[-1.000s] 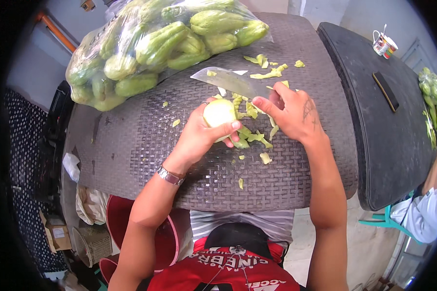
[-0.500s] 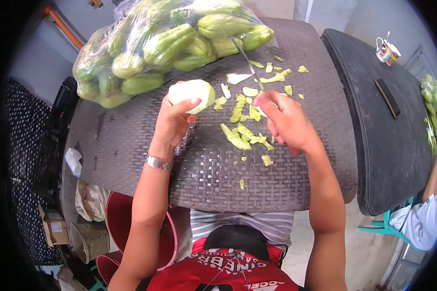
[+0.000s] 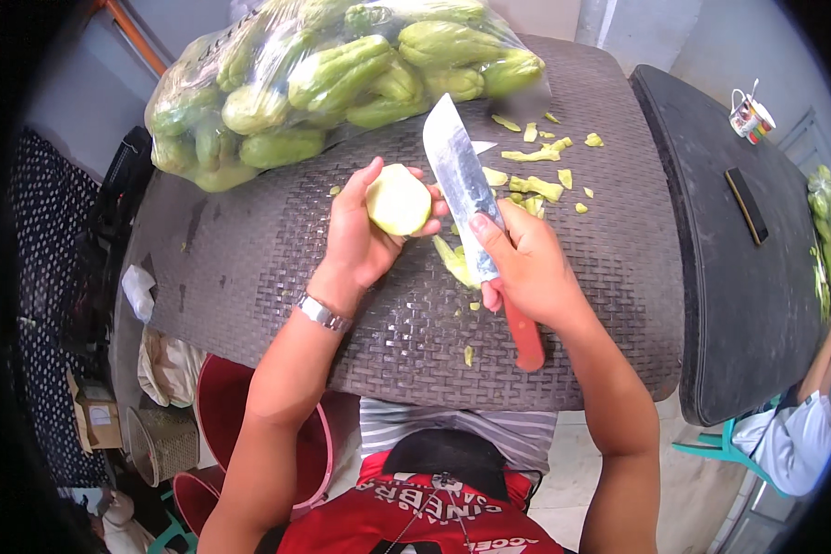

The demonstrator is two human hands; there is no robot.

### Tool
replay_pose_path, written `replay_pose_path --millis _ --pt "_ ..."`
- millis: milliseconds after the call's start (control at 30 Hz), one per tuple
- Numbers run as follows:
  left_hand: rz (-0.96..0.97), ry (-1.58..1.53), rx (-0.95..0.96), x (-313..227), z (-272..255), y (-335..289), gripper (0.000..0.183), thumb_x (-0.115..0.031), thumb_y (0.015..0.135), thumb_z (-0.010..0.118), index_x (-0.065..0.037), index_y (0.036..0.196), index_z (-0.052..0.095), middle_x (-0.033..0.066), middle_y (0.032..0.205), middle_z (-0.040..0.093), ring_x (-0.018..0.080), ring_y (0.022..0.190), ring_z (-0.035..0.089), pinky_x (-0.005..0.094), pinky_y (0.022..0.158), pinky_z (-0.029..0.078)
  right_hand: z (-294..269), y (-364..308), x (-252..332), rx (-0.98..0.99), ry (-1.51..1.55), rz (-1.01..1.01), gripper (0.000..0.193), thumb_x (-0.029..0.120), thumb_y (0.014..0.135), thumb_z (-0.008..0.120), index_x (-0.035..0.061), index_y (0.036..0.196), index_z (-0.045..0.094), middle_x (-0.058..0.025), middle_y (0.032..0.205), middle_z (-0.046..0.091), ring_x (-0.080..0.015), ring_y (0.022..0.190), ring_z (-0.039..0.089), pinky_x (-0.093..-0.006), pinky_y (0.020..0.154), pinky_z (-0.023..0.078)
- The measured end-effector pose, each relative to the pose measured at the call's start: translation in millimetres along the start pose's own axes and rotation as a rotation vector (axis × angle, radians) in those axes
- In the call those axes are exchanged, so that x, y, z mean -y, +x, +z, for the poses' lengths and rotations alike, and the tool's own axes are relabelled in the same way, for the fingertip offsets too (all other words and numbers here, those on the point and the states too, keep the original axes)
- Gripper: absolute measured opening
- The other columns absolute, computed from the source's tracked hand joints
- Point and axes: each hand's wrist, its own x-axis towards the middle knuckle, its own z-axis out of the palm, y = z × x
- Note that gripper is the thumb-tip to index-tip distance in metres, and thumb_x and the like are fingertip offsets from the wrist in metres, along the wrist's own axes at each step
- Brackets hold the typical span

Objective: The person peels a chayote with a knife and then cuts the peeled vegetable into smaller pieces.

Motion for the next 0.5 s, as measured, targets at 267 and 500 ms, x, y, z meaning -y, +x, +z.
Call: replay_pose_path --millis 267,500 --pt "0.062 -0.07 -0.198 24 1 -3 0.053 -0.051 0.105 0.041 -0.003 0.11 0.062 0.0127 0.104 0.07 0.0274 0.099 0.069 0.0462 0.087 0.055 29 -6 -3 -0.054 -0.015 -0.012 0.023 0.02 0.108 0.049 -0.0007 0.112 0.057 -0.0039 0.069 0.057 -0.0109 0.044 0.054 -0.028 0.041 0.045" --pt "0.03 -0.185 -0.024 24 -4 -3 0.046 -0.046 0.106 0.042 -0.004 0.118 0.06 0.01 0.122 0.067 0.0241 0.118 0.062 0.0433 0.108 0.045 29 -7 0 -0.089 -0.097 0.041 0.021 0.019 0.106 0.053 -0.001 0.1 0.055 -0.0059 0.064 0.059 -0.0113 0.045 0.057 -0.0295 0.04 0.045"
